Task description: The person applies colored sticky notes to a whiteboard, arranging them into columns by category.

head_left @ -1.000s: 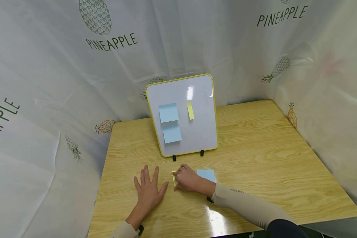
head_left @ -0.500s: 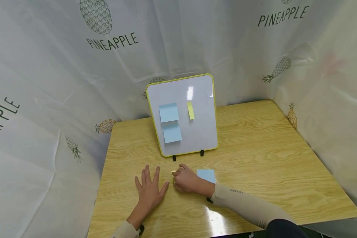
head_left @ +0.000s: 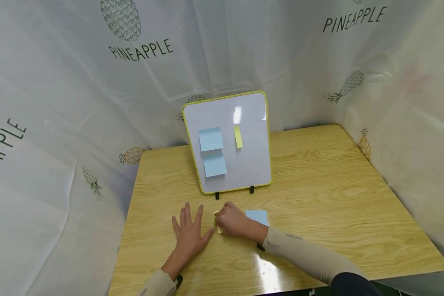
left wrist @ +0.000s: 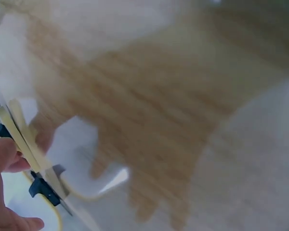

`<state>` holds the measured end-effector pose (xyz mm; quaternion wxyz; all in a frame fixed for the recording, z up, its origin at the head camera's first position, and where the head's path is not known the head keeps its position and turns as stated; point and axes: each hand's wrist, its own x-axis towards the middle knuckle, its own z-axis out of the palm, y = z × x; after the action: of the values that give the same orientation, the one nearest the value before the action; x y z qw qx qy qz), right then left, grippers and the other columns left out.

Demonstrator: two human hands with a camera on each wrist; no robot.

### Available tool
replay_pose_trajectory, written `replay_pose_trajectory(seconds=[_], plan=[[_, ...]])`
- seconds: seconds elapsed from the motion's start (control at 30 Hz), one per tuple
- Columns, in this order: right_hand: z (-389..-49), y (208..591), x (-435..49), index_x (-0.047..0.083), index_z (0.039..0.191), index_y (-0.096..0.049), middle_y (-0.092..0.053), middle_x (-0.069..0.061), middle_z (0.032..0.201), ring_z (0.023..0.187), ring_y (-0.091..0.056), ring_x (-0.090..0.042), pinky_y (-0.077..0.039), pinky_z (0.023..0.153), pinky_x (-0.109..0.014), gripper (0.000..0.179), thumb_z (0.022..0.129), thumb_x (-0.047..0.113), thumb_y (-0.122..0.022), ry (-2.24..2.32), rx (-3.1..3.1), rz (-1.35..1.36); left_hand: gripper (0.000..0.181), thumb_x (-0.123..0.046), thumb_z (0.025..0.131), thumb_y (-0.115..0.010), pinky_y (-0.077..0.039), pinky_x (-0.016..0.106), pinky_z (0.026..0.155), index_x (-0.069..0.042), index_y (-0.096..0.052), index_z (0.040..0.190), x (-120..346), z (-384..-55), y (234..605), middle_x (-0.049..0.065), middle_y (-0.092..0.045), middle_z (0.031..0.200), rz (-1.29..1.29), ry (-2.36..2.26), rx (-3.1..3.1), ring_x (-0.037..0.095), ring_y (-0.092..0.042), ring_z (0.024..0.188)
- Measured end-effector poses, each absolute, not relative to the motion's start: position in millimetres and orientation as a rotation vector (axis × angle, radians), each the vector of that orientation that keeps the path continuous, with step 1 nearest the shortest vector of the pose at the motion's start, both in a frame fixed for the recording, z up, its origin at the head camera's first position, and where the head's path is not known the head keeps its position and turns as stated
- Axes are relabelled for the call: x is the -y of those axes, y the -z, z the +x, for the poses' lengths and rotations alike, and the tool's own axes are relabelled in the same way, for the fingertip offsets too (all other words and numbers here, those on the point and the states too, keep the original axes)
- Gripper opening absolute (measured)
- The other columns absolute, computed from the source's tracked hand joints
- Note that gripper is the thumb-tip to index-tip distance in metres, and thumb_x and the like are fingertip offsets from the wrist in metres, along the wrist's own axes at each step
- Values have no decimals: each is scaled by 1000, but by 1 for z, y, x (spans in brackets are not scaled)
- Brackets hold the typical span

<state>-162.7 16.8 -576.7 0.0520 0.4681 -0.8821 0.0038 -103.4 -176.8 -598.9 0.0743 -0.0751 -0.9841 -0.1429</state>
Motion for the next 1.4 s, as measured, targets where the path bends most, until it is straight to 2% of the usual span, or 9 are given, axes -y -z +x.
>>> replay_pose_trajectory(seconds=[0.2,0.5,0.73,0.93,1.07,1.17,1.27,1.4], plan=[[-170,573,-18,23,87,-74,-74,11,83,79,-69,-10,-49,95,-41,17,98,22,-61,-274,2697,1408,87,-58,83,-70,-11,76,106,-17,-39,153,170,-111,601,32,-19,158,-225,435,2957,52,-25,143],[-172,575,-17,23,84,-75,-73,12,79,74,-67,-8,-50,91,-41,20,99,23,-61,-310,2697,1410,94,-70,82,-63,-10,75,108,-21,-33,156,161,-117,601,29,-15,161,-201,363,3031,49,-22,146],[-173,576,-15,22,80,-76,-72,11,72,65,-64,-8,-49,85,-38,20,96,21,-64,-341,2725,1335,98,-72,78,-66,-13,76,107,-19,-34,155,157,-120,600,30,-17,159,-237,295,3025,50,-24,144],[-177,577,-15,23,82,-76,-73,11,75,69,-65,-9,-49,85,-37,17,95,23,-65,-272,2738,1299,106,-77,74,-65,-14,75,108,-18,-33,156,156,-122,597,29,-18,160,-214,181,3056,50,-25,144],[-184,572,-16,22,79,-75,-73,10,75,72,-67,-9,-50,85,-39,18,94,25,-67,-298,2718,1248,107,-78,74,-64,-14,75,109,-17,-32,156,154,-122,593,30,-18,160,-202,138,3084,50,-25,144],[-188,567,-18,22,81,-77,-75,8,78,76,-69,-11,-52,84,-41,15,93,25,-69,-354,2711,1209,107,-77,74,-64,-13,74,109,-17,-31,156,153,-122,590,30,-17,160,-196,134,3101,50,-25,144],[-193,562,-19,21,85,-78,-73,6,78,75,-68,-13,-52,78,-42,11,92,22,-70,-419,2692,1178,107,-77,75,-64,-12,74,109,-17,-30,157,152,-121,588,30,-16,160,-193,142,3114,51,-24,144],[-197,559,-22,19,87,-79,-66,2,76,69,-60,-15,-49,66,-34,10,92,21,-71,-498,2645,1136,107,-76,75,-65,-11,74,110,-17,-30,157,151,-120,586,30,-14,161,-190,166,3120,51,-23,145]])
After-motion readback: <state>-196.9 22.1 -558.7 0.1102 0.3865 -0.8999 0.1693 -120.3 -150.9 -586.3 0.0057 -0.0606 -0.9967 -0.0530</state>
